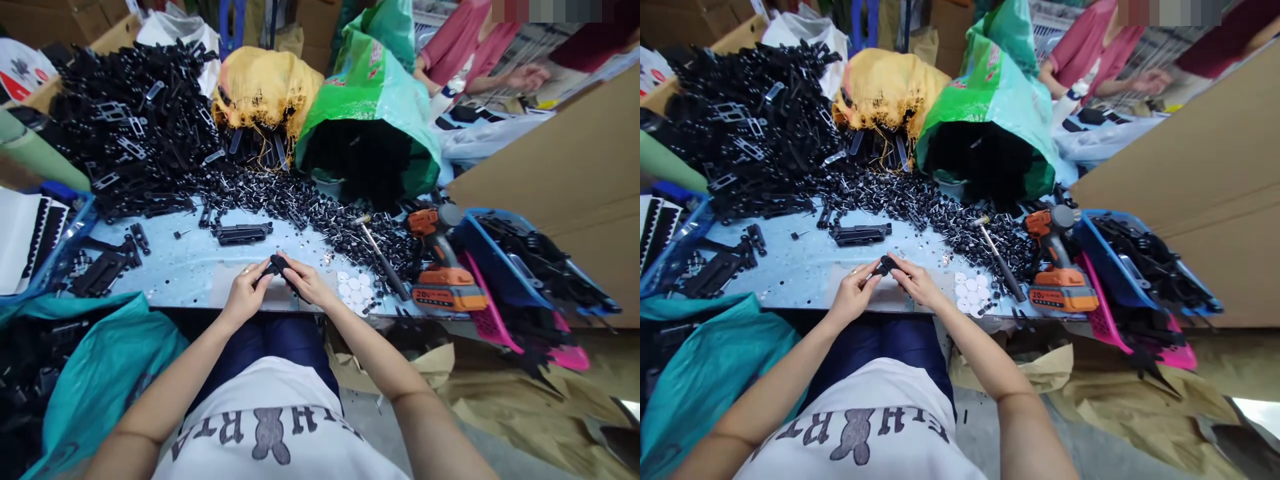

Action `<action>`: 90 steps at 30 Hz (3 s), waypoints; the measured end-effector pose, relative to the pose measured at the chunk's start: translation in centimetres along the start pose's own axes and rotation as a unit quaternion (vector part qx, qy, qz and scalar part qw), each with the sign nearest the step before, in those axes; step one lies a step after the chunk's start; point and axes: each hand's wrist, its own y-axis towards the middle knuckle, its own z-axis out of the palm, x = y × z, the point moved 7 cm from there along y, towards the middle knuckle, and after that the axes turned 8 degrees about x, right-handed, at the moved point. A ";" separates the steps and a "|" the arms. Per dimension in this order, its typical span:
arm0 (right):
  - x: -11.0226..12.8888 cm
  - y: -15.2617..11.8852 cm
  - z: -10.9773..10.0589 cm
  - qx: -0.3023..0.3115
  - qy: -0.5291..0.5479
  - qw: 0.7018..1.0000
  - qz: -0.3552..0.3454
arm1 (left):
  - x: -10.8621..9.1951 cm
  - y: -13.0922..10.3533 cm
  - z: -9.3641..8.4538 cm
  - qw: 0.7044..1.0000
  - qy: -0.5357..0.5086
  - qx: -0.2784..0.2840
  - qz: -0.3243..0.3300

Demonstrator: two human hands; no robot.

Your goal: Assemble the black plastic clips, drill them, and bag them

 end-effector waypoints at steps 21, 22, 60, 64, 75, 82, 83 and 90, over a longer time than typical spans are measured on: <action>-1.3 4.0 -7.7 -0.123 -0.382 0.915 0.042 | 1.0 0.8 1.2 0.952 0.302 0.044 0.023; -1.4 4.4 -11.2 -0.182 -0.407 0.893 0.062 | 0.6 1.2 2.3 0.932 0.338 0.110 0.064; -0.2 -0.2 -3.0 0.222 -0.615 0.743 -0.146 | 2.1 1.8 2.8 0.888 0.386 0.249 0.018; -2.1 -2.8 0.4 0.190 -0.592 0.779 -0.074 | 1.3 1.9 3.0 0.887 0.368 0.277 0.027; 0.9 -2.7 0.6 0.091 -0.622 0.777 0.000 | 1.0 0.9 2.9 0.909 0.343 0.210 0.106; 2.1 -2.0 0.0 0.107 -0.638 0.763 -0.022 | 0.8 1.3 2.2 0.915 0.353 0.151 0.121; 2.1 -2.0 0.0 0.105 -0.638 0.763 -0.022 | 0.9 1.2 2.3 0.915 0.351 0.154 0.123; 0.0 -2.4 -0.7 0.122 -0.589 0.796 -0.061 | 0.7 1.3 3.2 0.904 0.326 0.251 0.121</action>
